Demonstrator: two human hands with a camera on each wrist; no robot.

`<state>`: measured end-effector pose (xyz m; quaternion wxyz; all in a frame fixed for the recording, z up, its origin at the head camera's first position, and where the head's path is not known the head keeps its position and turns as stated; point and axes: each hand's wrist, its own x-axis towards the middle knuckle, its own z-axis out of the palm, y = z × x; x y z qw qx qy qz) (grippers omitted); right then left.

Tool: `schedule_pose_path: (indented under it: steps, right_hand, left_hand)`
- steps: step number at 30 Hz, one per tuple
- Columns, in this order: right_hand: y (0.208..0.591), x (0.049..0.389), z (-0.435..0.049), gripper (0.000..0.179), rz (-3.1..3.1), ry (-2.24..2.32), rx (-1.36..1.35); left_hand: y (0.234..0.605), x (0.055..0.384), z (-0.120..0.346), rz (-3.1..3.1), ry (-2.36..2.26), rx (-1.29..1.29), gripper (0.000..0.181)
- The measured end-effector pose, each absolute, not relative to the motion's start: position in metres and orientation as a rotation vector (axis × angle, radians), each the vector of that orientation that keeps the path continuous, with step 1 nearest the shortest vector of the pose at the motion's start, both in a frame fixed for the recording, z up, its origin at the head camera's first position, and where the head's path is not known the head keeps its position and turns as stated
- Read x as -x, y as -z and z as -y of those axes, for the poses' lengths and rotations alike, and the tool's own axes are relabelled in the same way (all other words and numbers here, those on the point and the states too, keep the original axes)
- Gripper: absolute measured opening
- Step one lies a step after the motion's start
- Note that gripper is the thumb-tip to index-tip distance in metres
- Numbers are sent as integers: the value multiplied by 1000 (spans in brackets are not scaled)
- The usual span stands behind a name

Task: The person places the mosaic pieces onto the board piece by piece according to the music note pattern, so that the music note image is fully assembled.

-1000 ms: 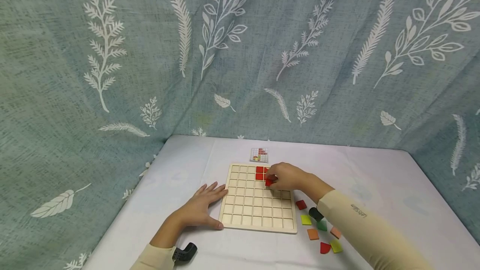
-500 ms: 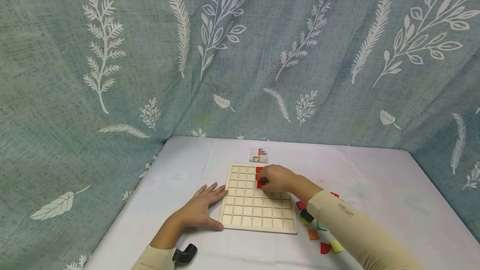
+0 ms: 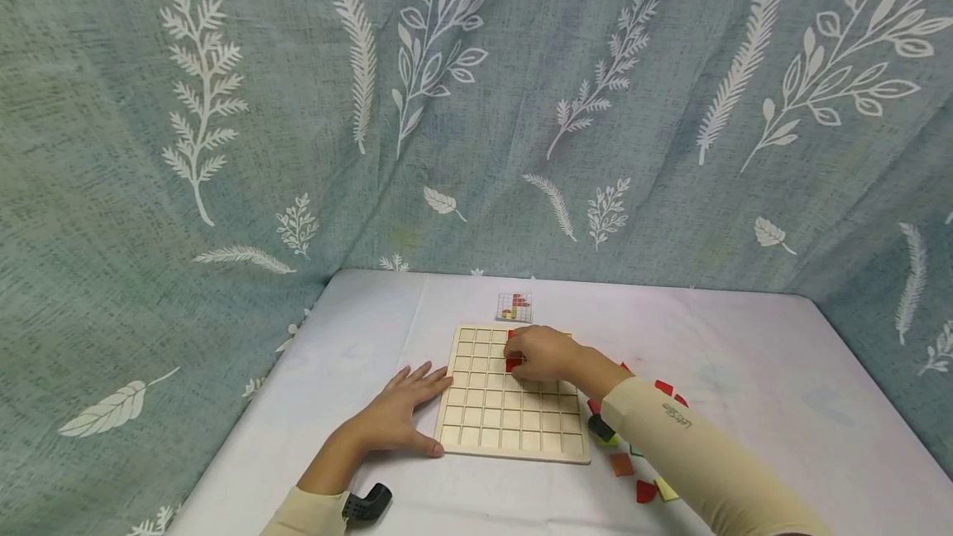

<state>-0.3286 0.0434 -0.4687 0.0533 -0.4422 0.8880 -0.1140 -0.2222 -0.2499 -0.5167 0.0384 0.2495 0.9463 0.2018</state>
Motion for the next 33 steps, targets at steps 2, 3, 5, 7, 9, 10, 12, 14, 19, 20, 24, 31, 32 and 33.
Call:
schedule_pose_path:
  steps: [2, 3, 5, 7, 9, 10, 12, 14, 19, 20, 24, 31, 32, 33]
  right_hand:
    - [470, 328, -41, 11, -2701, 323, 1371]
    - [471, 328, -40, 10, -2699, 310, 1379]
    - [473, 327, -39, 7, -2702, 290, 1383]
    - [474, 327, -38, 6, -2705, 279, 1393]
    - [474, 327, -39, 6, -2708, 287, 1396]
    - [474, 327, -39, 6, -2710, 293, 1398]
    - [473, 327, -41, 6, -2708, 304, 1401]
    - [472, 327, -44, 8, -2701, 322, 1398]
    - [470, 326, -48, 13, -2691, 337, 1389]
    - [470, 326, -49, 14, -2690, 332, 1389]
    - [471, 328, -49, 15, -2680, 309, 1413]
    - [472, 330, -47, 13, -2655, 258, 1460]
    - [472, 331, -46, 13, -2654, 253, 1449]
    - [472, 331, -46, 14, -2654, 250, 1440]
  left_hand:
    - [516, 222, 250, -2899, -620, -762, 114]
    - [516, 222, 249, -2899, -616, -760, 115]
    - [516, 222, 249, -2896, -624, -758, 115]
    - [516, 222, 249, -2895, -628, -755, 115]
    - [516, 223, 249, -2897, -618, -746, 115]
    - [516, 223, 248, -2896, -622, -744, 115]
    - [516, 223, 248, -2898, -618, -745, 115]
    - [516, 223, 249, -2896, -618, -745, 114]
    - [515, 223, 248, -2899, -619, -737, 114]
    - [515, 222, 248, -2900, -619, -736, 114]
    - [515, 222, 248, -2899, -622, -735, 114]
    - [516, 222, 249, -2903, -610, -739, 114]
    - [516, 222, 249, -2903, -609, -739, 114]
    - [516, 222, 249, -2902, -610, -739, 114]
